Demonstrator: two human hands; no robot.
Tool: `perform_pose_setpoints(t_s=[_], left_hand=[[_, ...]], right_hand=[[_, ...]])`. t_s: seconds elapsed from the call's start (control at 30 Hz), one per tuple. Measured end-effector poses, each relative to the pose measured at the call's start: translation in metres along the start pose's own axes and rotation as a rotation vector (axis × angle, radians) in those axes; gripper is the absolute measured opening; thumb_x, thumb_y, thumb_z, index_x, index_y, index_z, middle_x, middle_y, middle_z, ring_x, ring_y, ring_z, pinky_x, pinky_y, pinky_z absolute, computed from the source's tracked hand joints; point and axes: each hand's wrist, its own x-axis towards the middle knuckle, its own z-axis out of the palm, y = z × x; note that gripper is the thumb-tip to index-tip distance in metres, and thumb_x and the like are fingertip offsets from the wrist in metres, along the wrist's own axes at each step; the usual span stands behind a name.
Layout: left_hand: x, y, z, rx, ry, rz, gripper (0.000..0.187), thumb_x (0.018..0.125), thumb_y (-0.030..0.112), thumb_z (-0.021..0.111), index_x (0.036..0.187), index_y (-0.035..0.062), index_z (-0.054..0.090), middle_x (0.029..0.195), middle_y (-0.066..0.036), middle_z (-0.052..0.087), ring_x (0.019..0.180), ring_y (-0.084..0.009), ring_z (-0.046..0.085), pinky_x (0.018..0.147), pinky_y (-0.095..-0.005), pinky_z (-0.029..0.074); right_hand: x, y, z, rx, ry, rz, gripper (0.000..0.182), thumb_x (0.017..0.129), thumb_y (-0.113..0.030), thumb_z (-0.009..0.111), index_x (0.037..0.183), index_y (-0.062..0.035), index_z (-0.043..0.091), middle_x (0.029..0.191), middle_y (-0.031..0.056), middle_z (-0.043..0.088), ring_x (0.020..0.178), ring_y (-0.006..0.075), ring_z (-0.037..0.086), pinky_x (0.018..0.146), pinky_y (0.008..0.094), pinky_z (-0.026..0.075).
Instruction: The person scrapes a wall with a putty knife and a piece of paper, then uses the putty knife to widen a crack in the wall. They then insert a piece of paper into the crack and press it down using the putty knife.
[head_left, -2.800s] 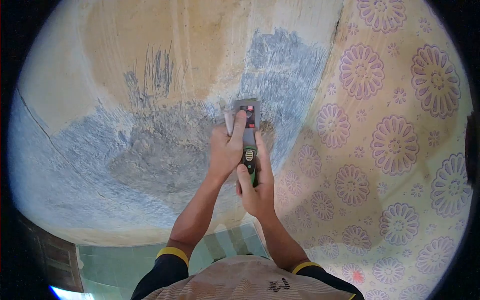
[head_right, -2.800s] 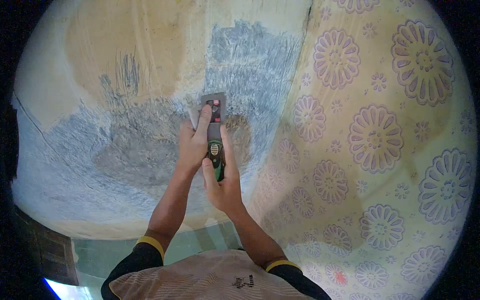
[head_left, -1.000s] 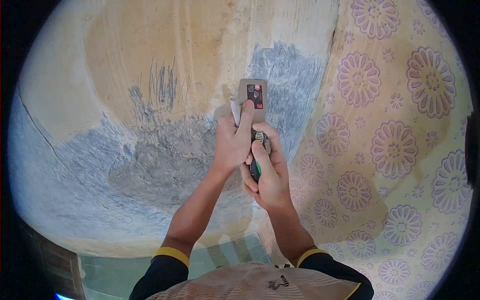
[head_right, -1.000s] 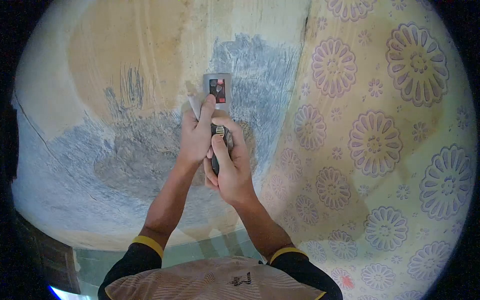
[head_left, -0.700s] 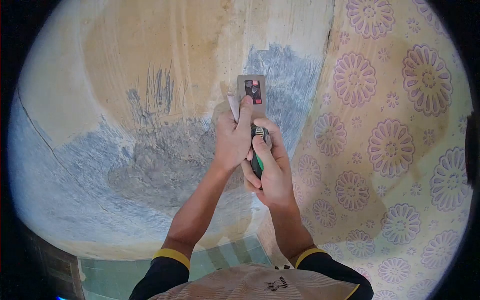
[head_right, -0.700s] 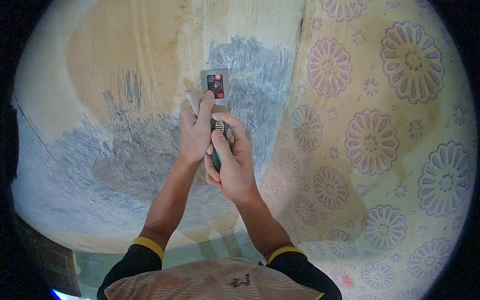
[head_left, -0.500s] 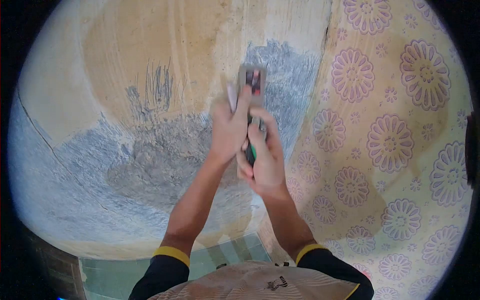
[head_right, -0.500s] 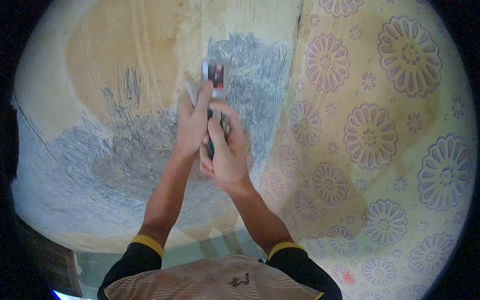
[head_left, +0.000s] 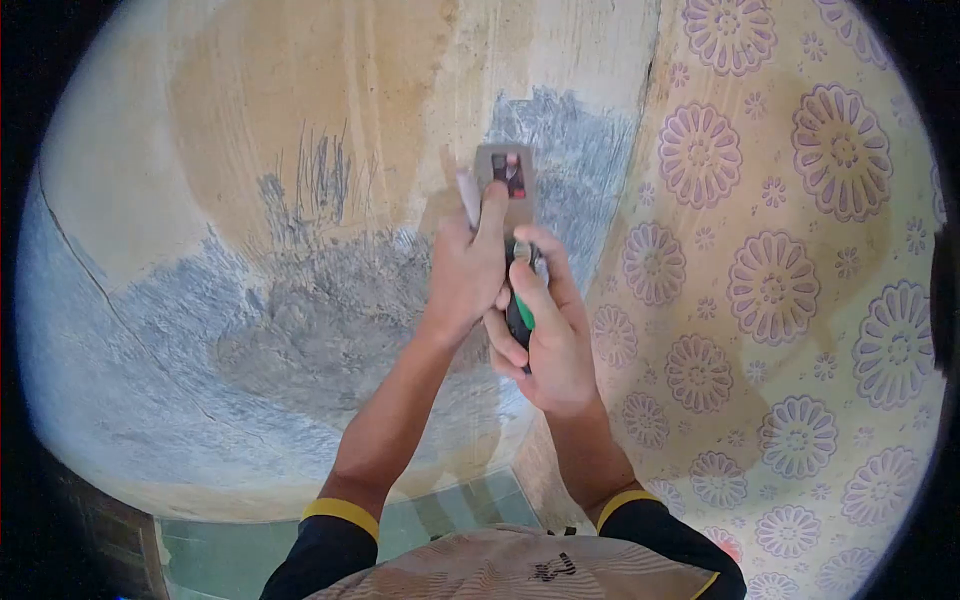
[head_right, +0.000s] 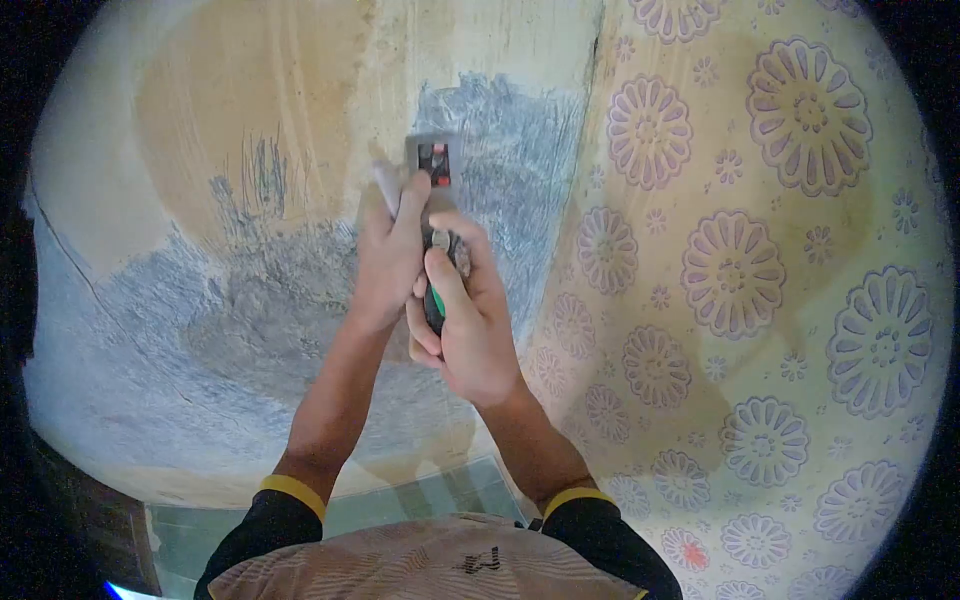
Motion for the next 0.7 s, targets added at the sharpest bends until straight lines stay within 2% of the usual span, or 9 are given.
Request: perform_pose_setpoints(t_s=[0.07,0.13,0.27,0.37,0.4,0.47,0.53,0.6,0.7], left_hand=[[0.002,-0.011,-0.001,-0.037,0.07,0.159,0.04,0.102,0.035,0.057,0.081,0.0021,0.062,0.06,-0.001,0.055,0.045,-0.0076,0.046,0.04,-0.0282,0.033],[0.009,0.021,-0.004,0.091,-0.038,-0.101,0.051,0.104,0.039,0.051,0.082,-0.0039,0.066,0.06,-0.006,0.06,0.05,-0.0101,0.056,0.044,-0.0313,0.042],[0.002,0.014,-0.005,0.062,-0.089,-0.215,0.049,0.104,0.038,0.05,0.086,-0.004,0.068,0.063,-0.006,0.062,0.054,-0.01,0.057,0.047,-0.0314,0.043],[-0.002,-0.015,-0.003,0.052,0.056,0.163,0.052,0.104,0.041,0.05,0.08,-0.0037,0.065,0.056,-0.004,0.057,0.046,-0.0102,0.053,0.042,-0.0326,0.04],[0.004,-0.001,-0.004,0.051,0.057,0.161,0.052,0.104,0.041,0.05,0.08,-0.0037,0.065,0.056,-0.004,0.057,0.046,-0.0102,0.053,0.042,-0.0326,0.04],[0.017,0.02,-0.006,0.077,-0.081,-0.171,0.053,0.104,0.041,0.051,0.085,-0.0054,0.068,0.062,-0.007,0.061,0.058,-0.0125,0.059,0.052,-0.0344,0.046],[0.011,0.013,-0.005,0.104,-0.066,-0.187,0.055,0.104,0.042,0.051,0.081,-0.005,0.068,0.063,-0.007,0.062,0.061,-0.0117,0.059,0.054,-0.0337,0.046],[-0.005,-0.004,-0.004,0.096,0.037,-0.011,0.057,0.104,0.043,0.052,0.072,-0.0035,0.064,0.059,-0.006,0.06,0.053,-0.0105,0.055,0.049,-0.0332,0.042],[0.017,0.003,-0.004,0.095,-0.029,-0.012,0.041,0.102,0.037,0.055,0.083,0.0023,0.065,0.066,-0.001,0.06,0.056,-0.0076,0.052,0.049,-0.0294,0.04]], right_hand=[[0.003,0.007,-0.011,0.011,-0.046,0.041,0.033,0.107,-0.024,0.05,0.139,-0.0253,0.045,0.088,0.0011,0.052,0.044,0.0043,0.039,0.033,0.0194,0.028],[0.012,-0.009,0.0,0.041,-0.014,0.066,0.033,0.107,-0.024,0.05,0.139,-0.0245,0.045,0.089,0.0012,0.053,0.043,0.0045,0.039,0.032,0.0191,0.029],[-0.002,-0.008,0.0,0.053,-0.027,0.037,0.031,0.107,-0.023,0.049,0.138,-0.022,0.043,0.088,0.0007,0.051,0.045,0.0053,0.04,0.035,0.0218,0.029],[0.001,0.006,-0.011,0.089,-0.072,0.095,0.031,0.107,-0.023,0.049,0.137,-0.0231,0.043,0.088,0.0006,0.052,0.046,0.0056,0.04,0.035,0.0218,0.03],[0.009,0.0,-0.008,0.088,-0.07,0.097,0.031,0.107,-0.023,0.049,0.137,-0.0231,0.043,0.088,0.0006,0.052,0.046,0.0056,0.04,0.035,0.0218,0.03],[0.02,-0.013,0.0,0.112,-0.09,0.035,0.03,0.108,-0.022,0.048,0.137,-0.0235,0.043,0.087,0.0007,0.052,0.046,0.006,0.04,0.035,0.0223,0.03],[0.009,-0.014,0.0,0.084,-0.078,0.043,0.031,0.108,-0.022,0.048,0.138,-0.0239,0.043,0.087,0.0009,0.051,0.046,0.0061,0.04,0.035,0.0224,0.03],[-0.002,-0.003,-0.01,0.071,-0.088,0.09,0.033,0.107,-0.024,0.049,0.139,-0.0242,0.043,0.087,0.001,0.051,0.046,0.0059,0.04,0.035,0.0223,0.03],[0.024,-0.013,-0.005,0.051,-0.082,0.077,0.033,0.107,-0.024,0.05,0.139,-0.0241,0.044,0.087,0.0009,0.051,0.045,0.0063,0.04,0.036,0.0226,0.03]])
